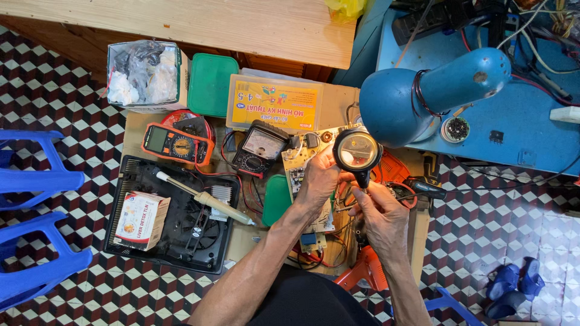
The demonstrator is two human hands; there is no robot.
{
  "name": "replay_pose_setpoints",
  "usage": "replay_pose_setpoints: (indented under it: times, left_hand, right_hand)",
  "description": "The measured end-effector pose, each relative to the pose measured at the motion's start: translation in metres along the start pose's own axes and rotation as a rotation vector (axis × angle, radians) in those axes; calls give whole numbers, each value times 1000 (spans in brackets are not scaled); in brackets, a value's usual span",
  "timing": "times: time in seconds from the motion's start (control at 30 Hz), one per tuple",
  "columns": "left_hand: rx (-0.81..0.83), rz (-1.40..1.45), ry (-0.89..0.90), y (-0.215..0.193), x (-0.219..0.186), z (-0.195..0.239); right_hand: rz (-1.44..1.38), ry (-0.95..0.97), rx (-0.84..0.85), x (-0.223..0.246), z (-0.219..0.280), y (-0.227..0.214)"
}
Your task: The person inspects a circuit board with a magnifying glass, then uses a hot air gun to heat specific areas of the board. They repeatedly flip and rotate the board while applying heat to different components.
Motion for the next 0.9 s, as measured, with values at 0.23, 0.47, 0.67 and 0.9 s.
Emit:
replay_pose_setpoints:
  times: [0.23,0.47,0.67,0.9]
  left_hand:
    - [20,18,42,3,-10,3]
    - [8,10,-3,2,-13,7]
    - [35,58,53,1,-12,6]
    - [14,43,23,-1,-8,5]
  right_hand:
    - [3,2,-1,0,0,1]
    - [31,14,-4,-6,0,1]
    - [47,-5,2,-6,0,1]
    - [18,-12,14,-7,1,2]
Point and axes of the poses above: each hand's wrist, its own z-axis away from the middle knuckle, its own y-axis out of the palm, x = y × z, the point moved 2 cm from there along -z, towards the middle knuckle, and after that the axes turned 4 degrees about -z, right-handed, at the moved point
